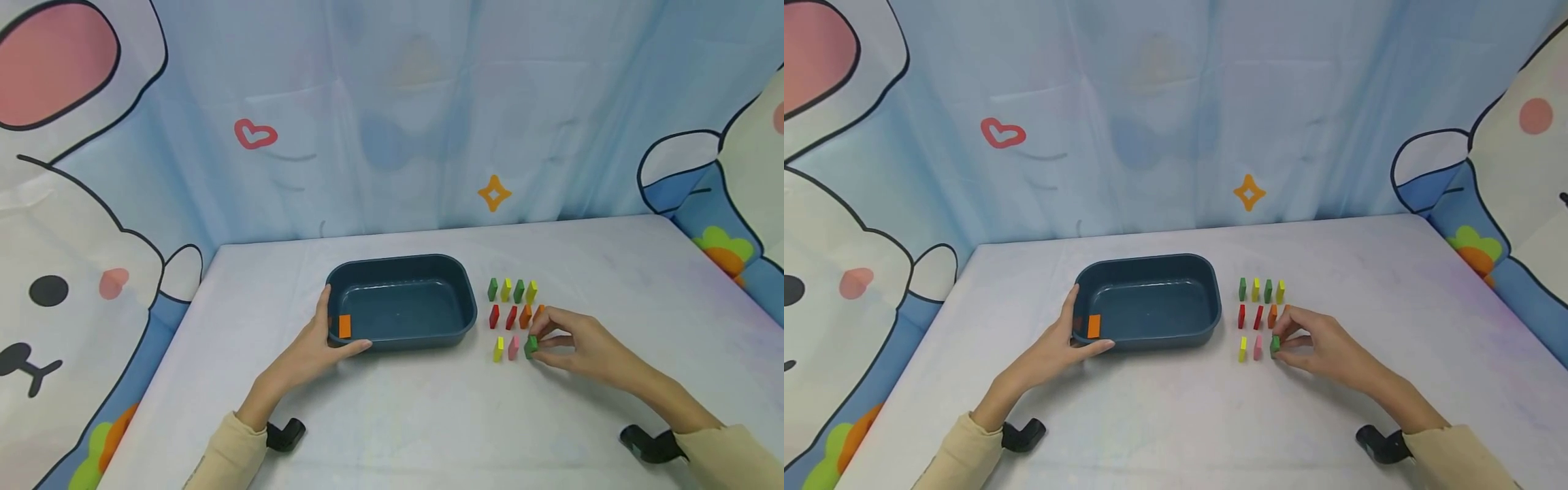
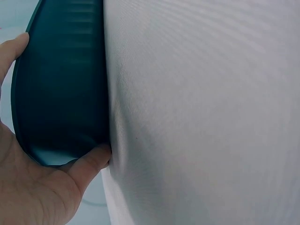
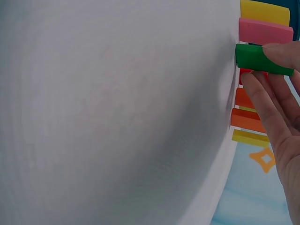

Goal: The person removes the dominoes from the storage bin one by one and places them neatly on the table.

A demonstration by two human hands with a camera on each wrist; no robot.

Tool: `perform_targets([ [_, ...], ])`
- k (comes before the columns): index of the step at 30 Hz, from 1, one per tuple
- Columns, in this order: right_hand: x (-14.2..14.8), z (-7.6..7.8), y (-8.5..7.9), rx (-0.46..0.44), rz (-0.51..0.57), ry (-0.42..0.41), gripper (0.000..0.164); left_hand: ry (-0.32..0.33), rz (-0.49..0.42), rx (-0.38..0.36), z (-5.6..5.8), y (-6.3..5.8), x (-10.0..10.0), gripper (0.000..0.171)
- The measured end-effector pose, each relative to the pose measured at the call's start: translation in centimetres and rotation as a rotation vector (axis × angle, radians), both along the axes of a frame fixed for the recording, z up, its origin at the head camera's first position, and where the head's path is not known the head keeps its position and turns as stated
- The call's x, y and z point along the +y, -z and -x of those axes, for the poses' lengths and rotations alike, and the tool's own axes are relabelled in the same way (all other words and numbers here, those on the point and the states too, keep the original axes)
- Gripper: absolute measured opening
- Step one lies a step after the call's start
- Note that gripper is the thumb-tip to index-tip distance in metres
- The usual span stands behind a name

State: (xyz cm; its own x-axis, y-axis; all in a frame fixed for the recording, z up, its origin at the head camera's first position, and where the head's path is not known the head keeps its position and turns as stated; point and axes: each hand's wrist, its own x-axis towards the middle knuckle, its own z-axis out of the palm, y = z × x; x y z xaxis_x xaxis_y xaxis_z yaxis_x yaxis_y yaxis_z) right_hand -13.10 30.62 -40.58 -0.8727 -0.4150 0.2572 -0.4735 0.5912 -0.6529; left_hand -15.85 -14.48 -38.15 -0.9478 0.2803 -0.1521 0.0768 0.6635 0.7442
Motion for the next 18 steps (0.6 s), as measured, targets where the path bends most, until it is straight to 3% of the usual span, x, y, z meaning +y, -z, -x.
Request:
perform_targets([
  [18, 0.27, -0.18, 0.11, -0.028, -0.039, 0.023, 0.046, -0.006, -0.008, 0.002, -0.01, 0.12, 0.00, 0.129],
])
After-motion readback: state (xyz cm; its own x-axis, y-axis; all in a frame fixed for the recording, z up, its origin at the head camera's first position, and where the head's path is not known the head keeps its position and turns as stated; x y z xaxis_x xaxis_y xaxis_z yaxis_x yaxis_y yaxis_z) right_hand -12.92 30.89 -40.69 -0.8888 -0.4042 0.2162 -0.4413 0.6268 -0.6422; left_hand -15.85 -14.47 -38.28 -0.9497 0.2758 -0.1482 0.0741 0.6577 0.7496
